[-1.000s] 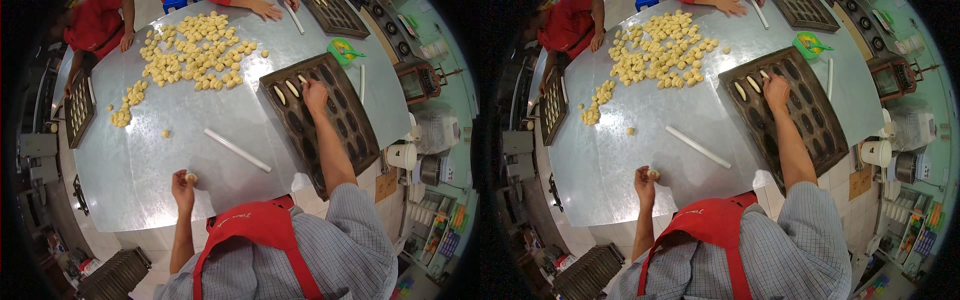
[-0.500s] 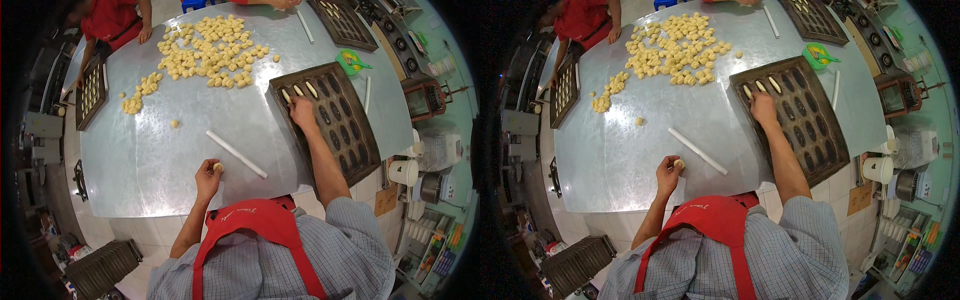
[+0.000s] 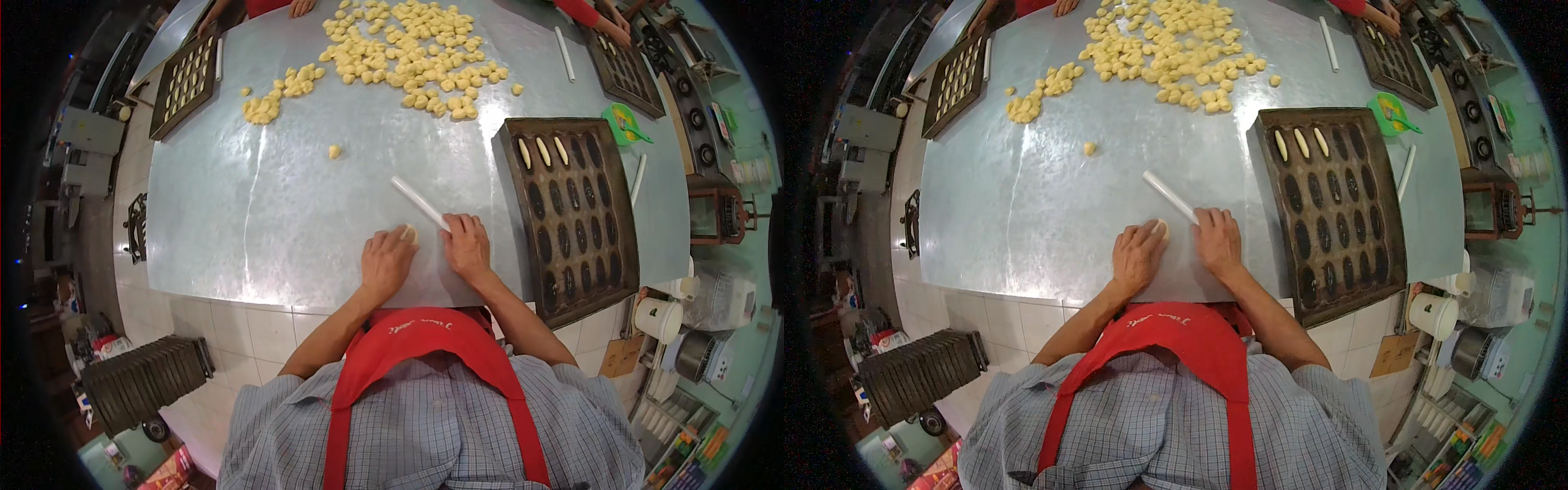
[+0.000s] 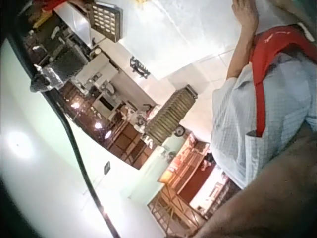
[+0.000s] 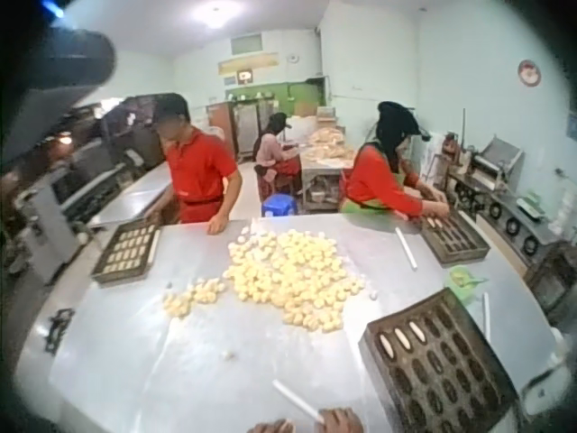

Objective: The person shapes dough pieces on a table by flattening and rolling them by hand, then places the formed dough rolls into a baking tray.

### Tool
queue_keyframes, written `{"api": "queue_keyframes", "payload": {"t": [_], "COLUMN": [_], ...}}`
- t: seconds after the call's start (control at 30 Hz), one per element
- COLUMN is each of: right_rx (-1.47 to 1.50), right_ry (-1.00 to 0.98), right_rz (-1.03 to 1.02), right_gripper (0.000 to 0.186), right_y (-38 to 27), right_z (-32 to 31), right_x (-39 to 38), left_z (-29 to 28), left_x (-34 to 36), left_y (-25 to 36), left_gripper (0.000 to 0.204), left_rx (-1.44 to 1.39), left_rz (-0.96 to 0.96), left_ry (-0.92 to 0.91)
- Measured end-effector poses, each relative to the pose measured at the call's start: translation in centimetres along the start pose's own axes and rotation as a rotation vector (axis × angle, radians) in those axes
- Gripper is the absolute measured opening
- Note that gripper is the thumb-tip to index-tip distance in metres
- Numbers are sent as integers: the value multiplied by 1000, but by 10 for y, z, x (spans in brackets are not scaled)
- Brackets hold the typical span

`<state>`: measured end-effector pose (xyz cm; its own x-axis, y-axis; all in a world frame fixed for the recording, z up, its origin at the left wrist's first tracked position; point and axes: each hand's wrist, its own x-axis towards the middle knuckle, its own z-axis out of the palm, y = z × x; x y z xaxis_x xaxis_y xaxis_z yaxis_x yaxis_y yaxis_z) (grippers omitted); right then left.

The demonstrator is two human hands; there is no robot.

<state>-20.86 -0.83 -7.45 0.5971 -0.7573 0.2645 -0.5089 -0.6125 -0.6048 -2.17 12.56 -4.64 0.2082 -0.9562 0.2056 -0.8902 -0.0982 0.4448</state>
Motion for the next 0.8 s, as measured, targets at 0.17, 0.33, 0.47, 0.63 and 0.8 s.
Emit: {"api": "queue_keyframes", "payload": {"t": [0.17, 0.33, 0.47, 0.63, 0.8], "right_rx": [24, 93, 90, 193, -47], "right_ry": [-16, -7, 95, -314, 6], "right_rz": [-186, -348, -256, -121, 66], "right_gripper": [39, 51, 53, 46, 38], "right_y": [-7, -7, -22, -4, 0], "right_z": [2, 15, 20, 12, 19], "right_x": [-11, 54, 21, -41, 12], "left_z": [-34, -15, -12, -22, -1], "left_x": [-4, 76, 31, -64, -57], "left_y": [7, -51, -48, -4, -1], "left_gripper": [66, 77, 77, 77, 67], "left_rx": [102, 274, 300, 159, -42], "left_rz": [14, -44, -20, 94, 204], "left_ry": [10, 77, -62, -259, -201]}}
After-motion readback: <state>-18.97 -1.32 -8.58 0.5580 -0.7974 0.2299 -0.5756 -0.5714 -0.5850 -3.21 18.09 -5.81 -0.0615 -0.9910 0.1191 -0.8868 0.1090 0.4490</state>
